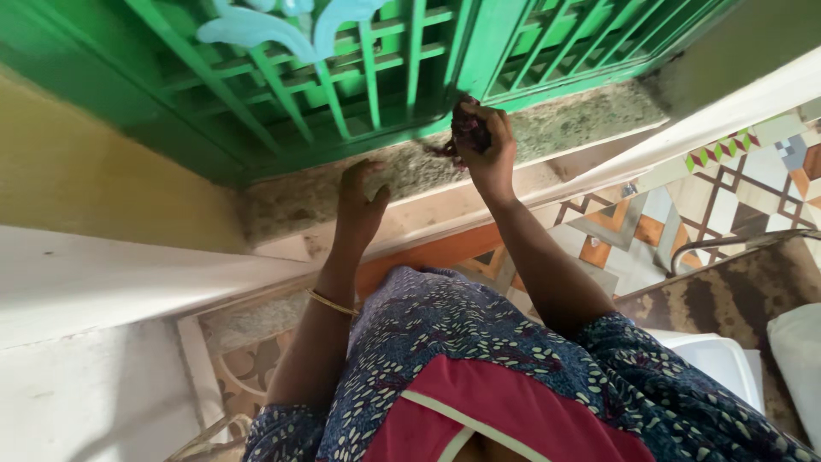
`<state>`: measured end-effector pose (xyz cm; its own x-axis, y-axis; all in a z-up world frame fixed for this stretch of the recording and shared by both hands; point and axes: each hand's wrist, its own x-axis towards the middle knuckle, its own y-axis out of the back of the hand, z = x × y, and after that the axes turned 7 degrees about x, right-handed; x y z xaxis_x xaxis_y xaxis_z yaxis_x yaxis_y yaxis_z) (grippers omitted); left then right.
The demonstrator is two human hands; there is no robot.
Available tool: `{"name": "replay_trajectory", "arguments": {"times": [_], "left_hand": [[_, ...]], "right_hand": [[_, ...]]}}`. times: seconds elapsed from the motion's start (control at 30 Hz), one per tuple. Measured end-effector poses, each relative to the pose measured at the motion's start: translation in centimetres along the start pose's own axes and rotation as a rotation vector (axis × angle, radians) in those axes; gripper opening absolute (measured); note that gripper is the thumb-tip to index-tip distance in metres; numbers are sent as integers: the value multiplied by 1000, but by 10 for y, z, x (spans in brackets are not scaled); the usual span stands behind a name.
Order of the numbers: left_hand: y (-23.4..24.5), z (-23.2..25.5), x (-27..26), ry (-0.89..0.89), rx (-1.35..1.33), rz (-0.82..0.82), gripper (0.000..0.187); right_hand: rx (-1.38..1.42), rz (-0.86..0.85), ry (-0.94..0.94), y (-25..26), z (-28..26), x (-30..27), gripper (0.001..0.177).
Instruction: The person wipes a green metal gate with a purple cloth, repeatedly dipping the cloth into a white basin of water. They clean various sections of the gate, including the bars and decorative elements, and briefly handle a white container before continuing to wipe the gate.
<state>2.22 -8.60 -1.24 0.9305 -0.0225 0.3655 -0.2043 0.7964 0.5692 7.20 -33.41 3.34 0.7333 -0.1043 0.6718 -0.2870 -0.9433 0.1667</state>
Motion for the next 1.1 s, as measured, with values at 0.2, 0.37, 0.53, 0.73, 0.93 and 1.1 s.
{"name": "replay_trajectory", "arguments": {"times": [0.2,0.37,0.53,0.73,0.93,1.1], "left_hand": [[-31,28,11,27,-65,-4,43],[-50,39,17,99,-96,-3,43],[-73,36,16,48,-45,76,42],[-69,20,1,30,-73,110,42],[-23,3,25,26,-97,36,43],[24,-15,36,-1,-154,-52,40]], "right_hand": [[214,-28,-55,34,-8,17,52],[472,-42,-199,62,-3,31,47],[496,-136,-159,60,-2,36,49],[315,-229,25,25,-37,28,52],[-3,-54,333,-21,-98,61,62],[-271,44,309,-83,-119,76,73]]}}
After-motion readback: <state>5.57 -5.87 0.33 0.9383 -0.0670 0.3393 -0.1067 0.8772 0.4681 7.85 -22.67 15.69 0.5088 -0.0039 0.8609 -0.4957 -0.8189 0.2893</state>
